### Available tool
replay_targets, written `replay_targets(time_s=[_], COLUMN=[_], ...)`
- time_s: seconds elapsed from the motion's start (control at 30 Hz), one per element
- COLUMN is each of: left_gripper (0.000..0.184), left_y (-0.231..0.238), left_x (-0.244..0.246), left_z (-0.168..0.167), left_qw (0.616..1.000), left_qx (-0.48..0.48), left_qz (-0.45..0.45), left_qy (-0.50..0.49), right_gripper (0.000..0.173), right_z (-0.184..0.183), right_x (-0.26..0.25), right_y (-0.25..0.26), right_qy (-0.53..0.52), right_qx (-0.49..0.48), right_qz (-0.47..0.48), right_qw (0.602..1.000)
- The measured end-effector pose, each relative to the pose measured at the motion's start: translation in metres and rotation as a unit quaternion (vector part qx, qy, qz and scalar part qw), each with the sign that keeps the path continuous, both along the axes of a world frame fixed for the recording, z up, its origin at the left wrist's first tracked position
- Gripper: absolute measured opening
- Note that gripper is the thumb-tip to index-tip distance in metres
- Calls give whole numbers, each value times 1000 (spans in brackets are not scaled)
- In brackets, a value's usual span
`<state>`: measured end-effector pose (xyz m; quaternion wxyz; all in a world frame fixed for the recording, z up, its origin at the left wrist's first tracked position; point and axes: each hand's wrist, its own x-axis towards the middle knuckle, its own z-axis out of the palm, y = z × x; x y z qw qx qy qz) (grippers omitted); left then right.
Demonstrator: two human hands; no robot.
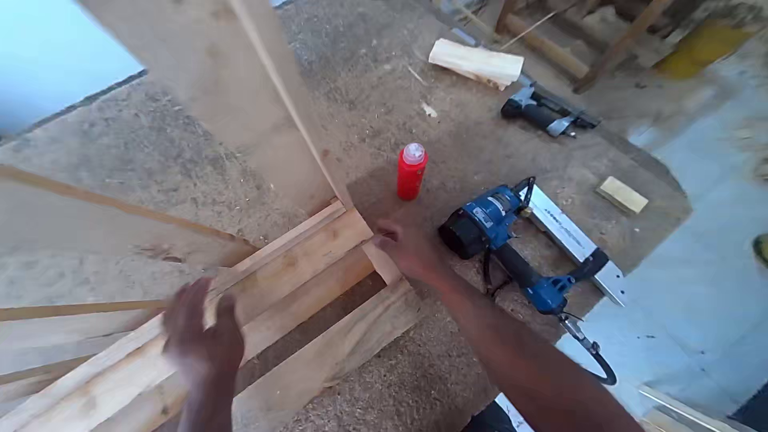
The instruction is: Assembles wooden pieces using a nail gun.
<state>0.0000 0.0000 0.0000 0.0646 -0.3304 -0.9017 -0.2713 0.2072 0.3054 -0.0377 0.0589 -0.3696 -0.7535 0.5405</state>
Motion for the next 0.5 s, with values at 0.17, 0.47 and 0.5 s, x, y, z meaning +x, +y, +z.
replay_targets(time_s=[0.17, 0.47, 0.5], left_gripper=[69, 75, 74], left_y=[92, 94, 93], left_x=[-22, -23, -21], left_z=[-27, -30, -30], left_qw=[980, 979, 978], left_qx=[-189, -189, -190], left_qz=[-7, 18, 23], left_qy=[66, 80, 79], right_gripper=[38, 37, 40], right_z=[-12, -11, -7], right_x=[-26, -28, -21], right_y=[-8, 2, 4], right_qy=[24, 21, 21], right_qx=[-29, -25, -23], right_qz=[-16, 41, 67], right_qw=[999, 999, 997])
